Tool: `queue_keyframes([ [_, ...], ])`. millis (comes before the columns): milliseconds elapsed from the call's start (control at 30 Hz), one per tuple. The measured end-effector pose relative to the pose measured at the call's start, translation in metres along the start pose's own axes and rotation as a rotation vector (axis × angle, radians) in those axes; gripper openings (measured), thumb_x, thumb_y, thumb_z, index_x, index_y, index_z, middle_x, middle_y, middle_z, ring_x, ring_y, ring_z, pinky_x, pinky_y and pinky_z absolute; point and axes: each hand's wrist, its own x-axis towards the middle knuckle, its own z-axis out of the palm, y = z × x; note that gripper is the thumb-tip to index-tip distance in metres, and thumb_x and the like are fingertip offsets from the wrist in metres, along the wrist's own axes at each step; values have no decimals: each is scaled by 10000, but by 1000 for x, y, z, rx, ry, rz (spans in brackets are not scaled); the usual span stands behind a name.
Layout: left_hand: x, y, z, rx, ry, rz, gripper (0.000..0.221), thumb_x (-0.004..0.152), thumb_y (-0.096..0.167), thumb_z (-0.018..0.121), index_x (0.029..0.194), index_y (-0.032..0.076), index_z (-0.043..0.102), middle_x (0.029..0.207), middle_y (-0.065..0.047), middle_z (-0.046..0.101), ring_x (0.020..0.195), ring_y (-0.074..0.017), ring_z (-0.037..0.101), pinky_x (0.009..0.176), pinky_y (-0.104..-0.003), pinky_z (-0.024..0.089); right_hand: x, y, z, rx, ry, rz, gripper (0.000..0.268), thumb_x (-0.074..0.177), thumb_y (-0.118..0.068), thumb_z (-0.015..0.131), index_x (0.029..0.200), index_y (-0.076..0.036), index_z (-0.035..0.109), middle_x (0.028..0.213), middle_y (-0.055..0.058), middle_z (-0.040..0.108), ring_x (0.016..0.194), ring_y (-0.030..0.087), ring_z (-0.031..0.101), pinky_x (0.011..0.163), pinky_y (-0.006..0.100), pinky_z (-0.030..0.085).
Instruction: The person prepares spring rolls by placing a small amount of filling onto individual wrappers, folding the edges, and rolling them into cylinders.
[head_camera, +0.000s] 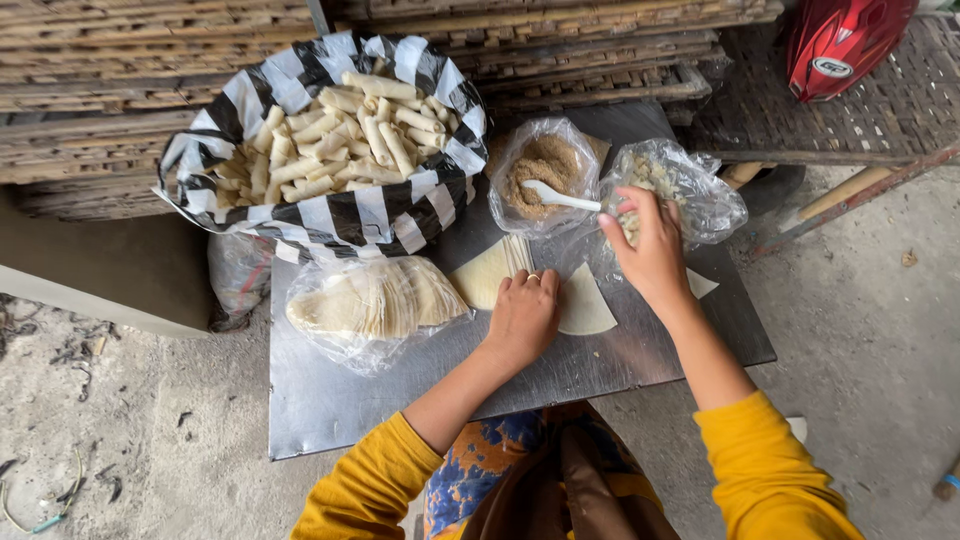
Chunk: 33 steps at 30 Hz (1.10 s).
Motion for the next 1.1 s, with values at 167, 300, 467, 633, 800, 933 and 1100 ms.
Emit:
queue_keyframes([
  [167,0,3,-6,-17,19,17,177,901,176,668,982,43,582,930,-150,680,936,-335,638,840,-463,474,20,-7,25,214,-34,99,337,922,-201,778,1196,-40,667,869,65,716,783,148,664,677,296,520],
  [300,-1,8,-11,14,-17,27,254,880,226,697,999,41,571,927,-145,665,943,-329,621,833,-457,466,8,4,42,343,-20,113,198,967,-126,734,1137,-23,728,909,49,735,792,113,625,687,262,495],
  [467,-9,19,-11,129,14,36,305,870,245,716,1040,56,547,934,-124,655,949,-306,614,831,-436,465,-3,24,65,609,-40,218,150,999,-88,697,1108,6,738,912,36,726,782,59,605,668,210,469],
  [633,-6,27,-7,222,-18,-10,321,873,257,727,1054,74,535,923,-103,660,941,-290,634,823,-422,480,5,36,67,904,11,345,114,985,-54,674,1072,15,699,926,58,732,799,60,656,675,200,481],
  [800,-15,37,-5,166,16,-117,347,860,225,734,1106,67,547,936,-115,662,930,-300,643,803,-440,483,8,32,47,1071,8,490,94,991,-36,669,1063,14,702,893,65,727,747,64,622,645,199,473],
  [933,-32,46,-6,-89,250,-135,380,860,146,698,1191,39,546,1011,-147,662,948,-345,636,816,-451,485,1,27,22,1104,9,484,114,988,-34,661,1079,21,702,891,65,715,738,70,614,635,205,467],
  [1100,-47,51,-11,-218,368,-135,420,881,75,706,1252,3,523,930,-142,602,886,-347,606,817,-455,478,-47,30,-17,1068,-16,456,124,1017,-47,656,1109,26,699,900,63,701,721,76,582,646,208,447],
])
